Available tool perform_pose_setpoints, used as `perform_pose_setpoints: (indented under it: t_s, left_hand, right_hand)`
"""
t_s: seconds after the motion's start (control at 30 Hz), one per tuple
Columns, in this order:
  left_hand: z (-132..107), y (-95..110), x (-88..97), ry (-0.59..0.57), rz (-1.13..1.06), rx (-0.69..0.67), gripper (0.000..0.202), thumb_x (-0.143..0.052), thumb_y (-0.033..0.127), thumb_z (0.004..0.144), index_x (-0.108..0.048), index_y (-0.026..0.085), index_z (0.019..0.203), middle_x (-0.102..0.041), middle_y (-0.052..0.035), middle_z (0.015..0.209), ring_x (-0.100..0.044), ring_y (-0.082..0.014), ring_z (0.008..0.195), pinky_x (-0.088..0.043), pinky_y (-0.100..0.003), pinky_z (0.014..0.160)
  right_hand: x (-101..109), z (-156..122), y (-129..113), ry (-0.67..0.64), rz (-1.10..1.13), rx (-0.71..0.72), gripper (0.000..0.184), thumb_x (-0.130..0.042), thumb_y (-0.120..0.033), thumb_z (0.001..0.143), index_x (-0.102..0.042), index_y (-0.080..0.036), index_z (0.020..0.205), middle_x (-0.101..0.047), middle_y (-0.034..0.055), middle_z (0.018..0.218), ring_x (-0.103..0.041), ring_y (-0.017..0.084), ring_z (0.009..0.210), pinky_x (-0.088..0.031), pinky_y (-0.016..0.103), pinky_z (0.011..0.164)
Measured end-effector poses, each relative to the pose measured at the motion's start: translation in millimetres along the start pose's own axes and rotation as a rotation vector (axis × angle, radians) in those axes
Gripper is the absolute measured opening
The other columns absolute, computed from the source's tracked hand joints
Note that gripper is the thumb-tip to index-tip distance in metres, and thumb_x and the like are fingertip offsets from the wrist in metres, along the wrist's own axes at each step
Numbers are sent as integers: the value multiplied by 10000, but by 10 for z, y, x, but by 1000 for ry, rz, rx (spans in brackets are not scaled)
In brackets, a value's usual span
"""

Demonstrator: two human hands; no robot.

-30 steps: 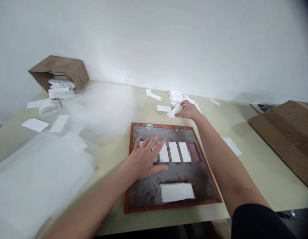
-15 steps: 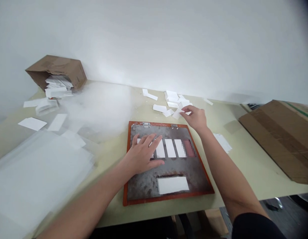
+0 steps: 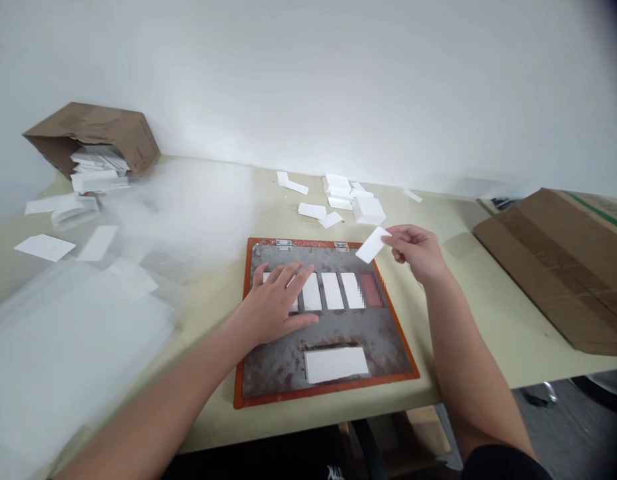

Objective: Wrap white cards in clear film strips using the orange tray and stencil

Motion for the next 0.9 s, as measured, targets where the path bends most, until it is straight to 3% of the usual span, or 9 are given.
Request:
perform_pose_setpoints:
  t_s: [0.07, 0.17, 0.4, 0.9]
  left_hand:
    - [6, -9, -7, -19, -4, 9, 776, -399, 674, 931, -297, 169, 1511, -445, -207, 1502, -471, -316, 1341, -239, -564, 1137]
    - [11, -23, -6, -23, -10, 15, 776, -404, 666, 933, -277, 177, 1522, -444, -196, 1502, -458, -327, 1353, -233, -585, 1140]
    - [21, -50, -16, -18, -24, 18, 774, -386, 680, 930, -244, 217, 1534, -452, -175, 1497, -467, -330, 1343, -209, -578, 1148]
    - [30, -54, -21, -35, -28, 30, 795, -372, 694, 927, -224, 218, 1545, -449, -179, 1499, -465, -345, 1346, -195, -581, 1150]
  right_hand:
    - [-46, -107, 140, -121, 46, -89, 444, -827, -550, 582, -672, -205, 813, -492, -45, 545, -388, 86, 451, -310, 257, 424]
    - [-133, -222, 332, -261, 94, -196, 453, -866, -519, 536, -697, -187, 794, -542, -27, 584, -373, 67, 461, -293, 248, 433]
    - [-243, -316, 501, -453, 117, -292, 423, -882, -462, 545, -744, -168, 816, -550, -25, 598, -302, 44, 476, -212, 245, 449]
    - [-298, -350, 509, -518, 118, -281, 391, -875, -450, 569, -734, -170, 802, -458, -59, 542, -291, 50, 486, -183, 250, 470]
Point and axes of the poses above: each hand's wrist, its own z-axis towards the middle knuckle, its own x-axis out of the back of the hand, y = z × x, the point moved 9 cm from there along z, towards the middle knuckle
